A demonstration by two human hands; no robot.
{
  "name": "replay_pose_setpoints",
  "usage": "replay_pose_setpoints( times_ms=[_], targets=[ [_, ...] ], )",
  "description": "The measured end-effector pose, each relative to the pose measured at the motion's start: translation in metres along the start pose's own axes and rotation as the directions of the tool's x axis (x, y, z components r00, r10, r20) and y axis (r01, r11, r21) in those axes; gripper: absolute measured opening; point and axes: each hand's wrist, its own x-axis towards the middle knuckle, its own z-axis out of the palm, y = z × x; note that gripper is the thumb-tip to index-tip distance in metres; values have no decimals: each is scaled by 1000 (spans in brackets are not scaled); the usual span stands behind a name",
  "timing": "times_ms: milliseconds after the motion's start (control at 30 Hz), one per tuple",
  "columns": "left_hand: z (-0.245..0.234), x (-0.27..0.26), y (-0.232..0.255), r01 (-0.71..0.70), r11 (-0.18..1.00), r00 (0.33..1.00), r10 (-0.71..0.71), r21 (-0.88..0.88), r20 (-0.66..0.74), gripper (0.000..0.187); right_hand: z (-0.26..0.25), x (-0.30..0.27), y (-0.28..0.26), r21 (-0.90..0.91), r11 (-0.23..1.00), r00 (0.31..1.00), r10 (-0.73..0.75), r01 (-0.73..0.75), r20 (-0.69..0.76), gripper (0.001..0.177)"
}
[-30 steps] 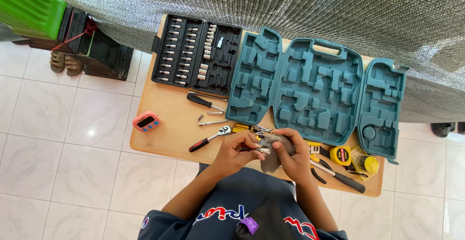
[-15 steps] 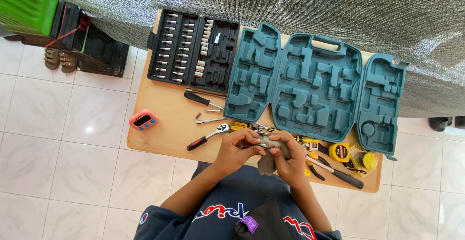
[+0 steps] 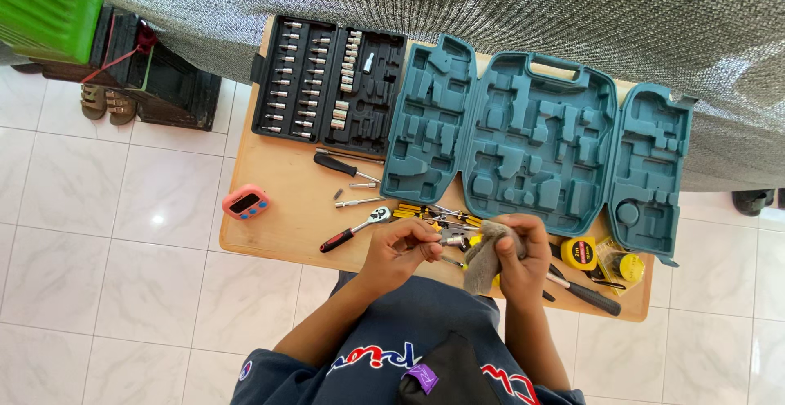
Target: The person wipes socket pieces with a cloth, places them back into a tool organizer case, and cleans a metal extension bar with the cloth.
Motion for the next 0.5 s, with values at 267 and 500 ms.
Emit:
replay_pose_setpoints(
  times_ms=[267,500],
  targets=[
    [9,4,-2,1,1000,995,0,4,-99,9,30,19,-29,-445,824,912,-193,352,363,31],
    [11,3,-3,-8,1000,999,7,-14,-47,12,13,4,7,-216,965,974,182,-150,137,26]
  ],
)
